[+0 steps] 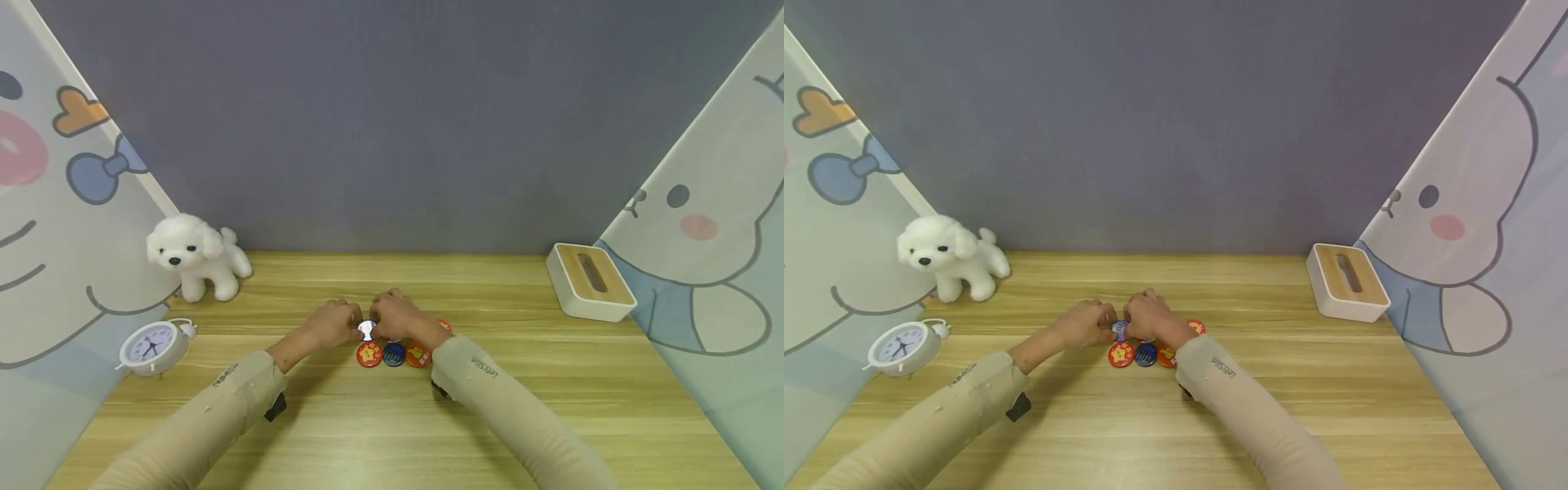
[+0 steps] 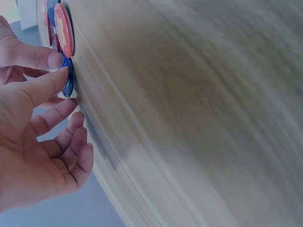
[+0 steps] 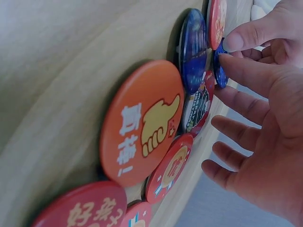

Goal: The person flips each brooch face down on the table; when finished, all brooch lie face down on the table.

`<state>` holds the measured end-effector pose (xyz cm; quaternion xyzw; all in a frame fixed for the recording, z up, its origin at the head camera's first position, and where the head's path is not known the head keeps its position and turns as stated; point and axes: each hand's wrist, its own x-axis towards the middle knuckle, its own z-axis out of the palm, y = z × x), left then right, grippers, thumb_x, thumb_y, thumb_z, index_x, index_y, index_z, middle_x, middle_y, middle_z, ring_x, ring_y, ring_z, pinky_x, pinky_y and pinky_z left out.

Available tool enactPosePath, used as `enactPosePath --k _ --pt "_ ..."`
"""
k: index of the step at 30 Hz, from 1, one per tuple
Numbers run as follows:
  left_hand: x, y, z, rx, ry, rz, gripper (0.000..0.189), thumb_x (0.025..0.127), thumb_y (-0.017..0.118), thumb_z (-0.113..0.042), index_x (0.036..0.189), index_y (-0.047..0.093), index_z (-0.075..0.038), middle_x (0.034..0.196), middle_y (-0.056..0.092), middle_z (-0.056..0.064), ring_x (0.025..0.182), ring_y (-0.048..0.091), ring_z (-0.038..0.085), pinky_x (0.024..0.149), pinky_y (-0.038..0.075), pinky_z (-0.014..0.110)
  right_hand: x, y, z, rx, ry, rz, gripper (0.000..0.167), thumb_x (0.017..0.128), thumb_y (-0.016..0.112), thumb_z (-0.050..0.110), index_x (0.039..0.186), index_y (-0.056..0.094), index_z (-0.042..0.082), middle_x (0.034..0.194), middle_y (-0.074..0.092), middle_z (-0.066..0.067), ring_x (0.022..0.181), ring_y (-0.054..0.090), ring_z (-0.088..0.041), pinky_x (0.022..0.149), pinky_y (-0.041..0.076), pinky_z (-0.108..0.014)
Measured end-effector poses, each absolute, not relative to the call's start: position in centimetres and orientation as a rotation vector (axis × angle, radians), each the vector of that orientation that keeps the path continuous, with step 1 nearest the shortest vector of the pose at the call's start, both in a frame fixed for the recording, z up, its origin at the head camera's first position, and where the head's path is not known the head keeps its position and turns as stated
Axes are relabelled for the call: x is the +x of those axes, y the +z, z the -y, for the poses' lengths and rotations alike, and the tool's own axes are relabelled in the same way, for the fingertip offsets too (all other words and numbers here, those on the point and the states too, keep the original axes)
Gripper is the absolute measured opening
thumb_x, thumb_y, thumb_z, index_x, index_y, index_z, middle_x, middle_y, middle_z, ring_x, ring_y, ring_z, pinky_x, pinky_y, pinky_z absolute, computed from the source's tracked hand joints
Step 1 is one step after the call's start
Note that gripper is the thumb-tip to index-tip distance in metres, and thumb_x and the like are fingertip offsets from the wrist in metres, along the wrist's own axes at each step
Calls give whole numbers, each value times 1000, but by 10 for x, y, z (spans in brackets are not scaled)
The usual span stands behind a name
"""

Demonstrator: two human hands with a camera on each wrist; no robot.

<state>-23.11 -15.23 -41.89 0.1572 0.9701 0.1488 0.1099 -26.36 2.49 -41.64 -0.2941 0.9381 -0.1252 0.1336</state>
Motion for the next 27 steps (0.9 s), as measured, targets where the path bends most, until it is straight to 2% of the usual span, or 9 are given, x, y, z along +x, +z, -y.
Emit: enactPosePath --k 7,11,15,19,23,27 --pt "-233 -413 150 520 454 -2857 24 88 78 -26 102 71 -8 100 68 6 97 60 28 81 52 42 -264 -413 -23 -859 -356 -2710 17 87 78 27 100 72 18 146 54 -4 139 39 -30 113 35 -52" --pt "-236 -412 150 532 531 -2836 17 89 76 -21 97 72 -7 93 72 5 83 64 19 76 54 36 -265 -413 -23 -864 -374 -2709 14 87 78 26 97 71 19 143 57 -4 138 40 -31 111 36 -52" --pt "-239 -411 151 478 625 -2762 12 93 72 -21 93 72 -9 85 70 1 68 57 13 64 48 28 -265 -413 -24 -868 -394 -2705 13 86 78 24 91 67 20 133 61 -3 135 42 -31 108 37 -52" --pt "-239 -408 148 427 659 -2719 16 96 67 -22 86 70 -11 74 64 -2 58 47 11 56 38 24 -265 -414 -25 -875 -391 -2709 14 87 78 23 87 64 21 122 63 -1 134 43 -31 103 39 -50" --pt "-238 -404 145 394 652 -2717 24 97 66 -22 78 70 -9 61 52 -5 51 39 9 52 32 23 -262 -413 -27 -874 -417 -2711 13 88 75 24 95 65 20 130 61 -2 137 40 -31 107 37 -51" --pt "-238 -402 143 350 652 -2704 27 98 64 -23 75 70 -9 54 45 -6 48 35 8 49 29 22 -255 -411 -32 -890 -441 -2720 25 90 75 32 109 65 18 140 56 -4 141 37 -31 113 33 -52"
